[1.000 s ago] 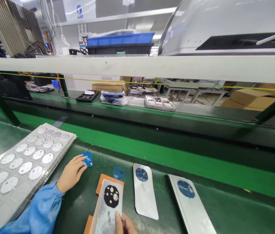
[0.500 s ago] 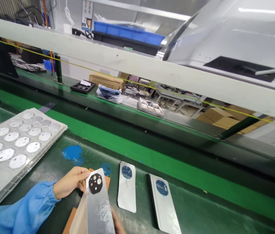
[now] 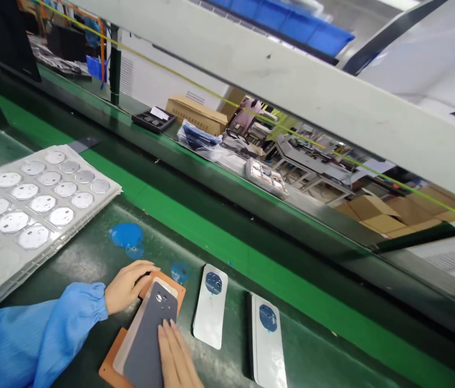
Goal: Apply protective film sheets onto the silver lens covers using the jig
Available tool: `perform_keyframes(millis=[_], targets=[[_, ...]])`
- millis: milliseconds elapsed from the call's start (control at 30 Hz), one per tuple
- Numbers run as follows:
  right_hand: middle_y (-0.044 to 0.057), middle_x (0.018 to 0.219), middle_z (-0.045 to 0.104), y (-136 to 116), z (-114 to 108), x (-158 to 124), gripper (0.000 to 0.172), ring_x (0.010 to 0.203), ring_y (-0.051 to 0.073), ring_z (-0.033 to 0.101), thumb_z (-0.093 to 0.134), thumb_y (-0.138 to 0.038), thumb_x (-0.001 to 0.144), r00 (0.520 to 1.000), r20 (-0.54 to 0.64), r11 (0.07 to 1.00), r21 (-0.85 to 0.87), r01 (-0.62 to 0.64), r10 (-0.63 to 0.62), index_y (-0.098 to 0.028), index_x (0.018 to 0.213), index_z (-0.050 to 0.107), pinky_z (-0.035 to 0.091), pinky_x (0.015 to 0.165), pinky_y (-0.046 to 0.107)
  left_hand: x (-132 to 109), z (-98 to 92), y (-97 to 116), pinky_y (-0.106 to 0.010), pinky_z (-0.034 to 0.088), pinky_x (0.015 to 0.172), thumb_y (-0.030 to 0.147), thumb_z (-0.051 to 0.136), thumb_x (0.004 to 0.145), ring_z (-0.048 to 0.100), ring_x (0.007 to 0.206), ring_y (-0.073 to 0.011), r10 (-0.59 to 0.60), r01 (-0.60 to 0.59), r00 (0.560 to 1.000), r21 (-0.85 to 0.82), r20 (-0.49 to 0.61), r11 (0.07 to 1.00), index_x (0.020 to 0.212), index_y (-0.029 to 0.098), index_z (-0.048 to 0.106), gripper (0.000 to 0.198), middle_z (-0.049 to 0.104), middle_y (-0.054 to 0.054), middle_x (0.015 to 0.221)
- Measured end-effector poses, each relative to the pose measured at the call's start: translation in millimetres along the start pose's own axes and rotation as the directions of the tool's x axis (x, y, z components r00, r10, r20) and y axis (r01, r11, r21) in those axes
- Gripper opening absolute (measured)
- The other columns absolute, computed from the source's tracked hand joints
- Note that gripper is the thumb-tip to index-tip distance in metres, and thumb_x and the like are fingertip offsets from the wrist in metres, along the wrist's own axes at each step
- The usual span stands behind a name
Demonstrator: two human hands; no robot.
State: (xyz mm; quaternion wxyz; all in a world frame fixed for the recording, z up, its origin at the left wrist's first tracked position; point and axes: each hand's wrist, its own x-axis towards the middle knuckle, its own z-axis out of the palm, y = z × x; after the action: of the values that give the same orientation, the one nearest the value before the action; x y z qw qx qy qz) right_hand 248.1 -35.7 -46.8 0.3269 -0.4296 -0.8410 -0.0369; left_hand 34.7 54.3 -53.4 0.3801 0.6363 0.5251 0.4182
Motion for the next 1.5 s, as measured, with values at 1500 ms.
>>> perform_keyframes(millis=[1500], targets=[[0.013, 0.140, 0.050, -16, 23, -27, 0.068, 0.127, 0.034, 0.049, 0.043, -0.003, 0.071, 0.933, 0.346, 0.974, -0.161, 0.160, -0.096, -0.004, 0.139, 0.046, 0.056, 0.092, 0.047, -13, 0.2, 11, -0.072, 0.017, 0.110, 0.050, 0.070, 0.080, 0.009, 0.143, -0.0466, 0.223, -0.489, 0.829, 0.470, 0.513, 0.735, 0.129, 0.035, 0.059, 0.052, 0.039, -0.003, 0.152]])
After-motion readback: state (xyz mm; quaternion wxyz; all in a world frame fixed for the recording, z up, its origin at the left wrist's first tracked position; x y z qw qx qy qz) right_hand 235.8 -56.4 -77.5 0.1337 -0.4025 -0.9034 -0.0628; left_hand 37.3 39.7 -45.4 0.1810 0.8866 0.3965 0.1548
